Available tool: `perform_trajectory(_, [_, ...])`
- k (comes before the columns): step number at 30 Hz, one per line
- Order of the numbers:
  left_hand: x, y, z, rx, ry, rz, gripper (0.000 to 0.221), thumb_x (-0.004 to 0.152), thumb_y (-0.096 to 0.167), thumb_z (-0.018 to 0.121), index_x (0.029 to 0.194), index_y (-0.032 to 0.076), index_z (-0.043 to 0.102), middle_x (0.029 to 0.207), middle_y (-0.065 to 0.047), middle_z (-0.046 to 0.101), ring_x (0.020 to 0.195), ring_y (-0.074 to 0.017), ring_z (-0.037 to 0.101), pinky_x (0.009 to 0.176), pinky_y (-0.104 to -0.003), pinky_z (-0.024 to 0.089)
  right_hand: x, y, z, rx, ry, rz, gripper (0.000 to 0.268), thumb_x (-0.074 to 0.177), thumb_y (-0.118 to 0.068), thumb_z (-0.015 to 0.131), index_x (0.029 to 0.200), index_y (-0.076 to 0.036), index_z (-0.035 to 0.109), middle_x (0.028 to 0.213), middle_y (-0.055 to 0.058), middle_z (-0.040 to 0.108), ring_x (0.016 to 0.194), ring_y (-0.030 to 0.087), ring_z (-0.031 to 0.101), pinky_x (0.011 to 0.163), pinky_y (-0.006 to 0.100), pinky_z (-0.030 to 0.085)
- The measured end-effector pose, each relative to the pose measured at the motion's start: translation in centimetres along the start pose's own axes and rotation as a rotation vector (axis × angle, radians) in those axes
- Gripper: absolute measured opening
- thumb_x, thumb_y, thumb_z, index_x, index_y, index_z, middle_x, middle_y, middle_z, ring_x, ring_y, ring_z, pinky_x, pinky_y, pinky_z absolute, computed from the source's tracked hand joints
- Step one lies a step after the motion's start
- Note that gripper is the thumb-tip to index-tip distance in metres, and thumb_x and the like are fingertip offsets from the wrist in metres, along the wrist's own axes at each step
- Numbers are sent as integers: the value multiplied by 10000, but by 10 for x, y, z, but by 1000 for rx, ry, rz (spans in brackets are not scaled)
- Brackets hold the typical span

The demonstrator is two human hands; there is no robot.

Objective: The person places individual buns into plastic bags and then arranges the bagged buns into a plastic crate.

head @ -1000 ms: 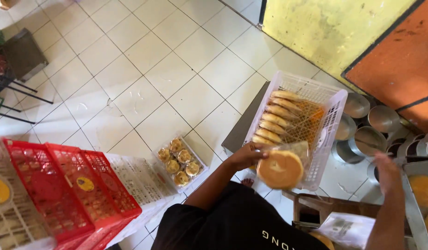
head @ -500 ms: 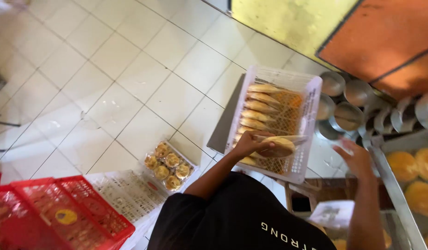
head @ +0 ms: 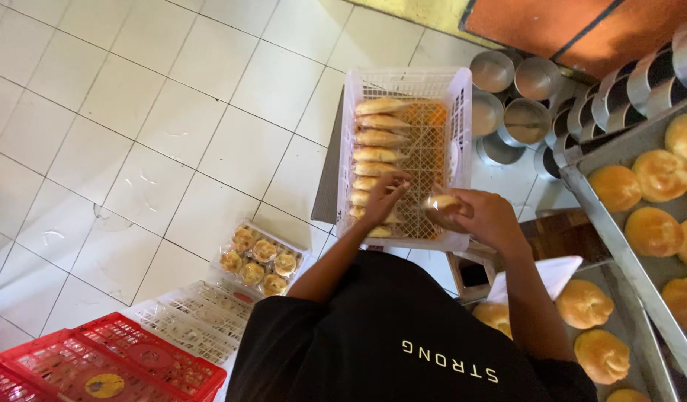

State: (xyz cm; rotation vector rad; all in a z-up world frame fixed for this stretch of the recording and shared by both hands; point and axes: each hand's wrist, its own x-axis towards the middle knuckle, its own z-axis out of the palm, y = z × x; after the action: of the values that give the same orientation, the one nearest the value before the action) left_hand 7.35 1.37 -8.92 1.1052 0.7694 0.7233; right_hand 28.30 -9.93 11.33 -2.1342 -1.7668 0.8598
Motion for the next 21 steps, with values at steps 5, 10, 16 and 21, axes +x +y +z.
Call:
perform_trajectory(5, [-20, 32, -28, 987, -269, 296, 497, 748, 399, 880, 1192, 229, 735, 1183, -56, 682, 1129, -323, 618, 1006, -524, 457, 9, -10, 44, -64, 111, -315, 419, 793, -296, 795, 1200, -211, 744, 1063, 49, 769, 927, 267, 719, 837, 407, 549])
perform_trajectory(10, [-30, 17, -38, 1321, -306, 201, 580, 520, 335, 940, 1066, 245, 765, 1095, -82, 616, 1150, -315, 531, 912, -557, 394, 22, -1, 91, -229, -25, -517, 423, 707, -233, 780, 1127, -187, 755, 952, 41, 743, 909, 291, 676, 811, 434, 539])
perform_trajectory(16, [-13, -17, -57, 1523, -193, 166, 101, 735, 289, 869, 800, 322, 801, 1062, 3, 638, 1120, -261, 575, 957, -533, 440, 44, 9, 136, -405, -104, -396, 336, 755, -241, 756, 1091, -225, 748, 938, 34, 702, 961, 289, 653, 834, 459, 511])
perform_trajectory(21, [-7, 6, -59, 1405, -304, 119, 167, 673, 320, 894, 760, 227, 786, 1001, 4, 664, 1065, -275, 596, 875, -492, 489, 36, 36, 162, -444, 133, -293, 350, 789, -122, 715, 1130, -201, 719, 980, 26, 676, 1023, 272, 658, 838, 469, 505])
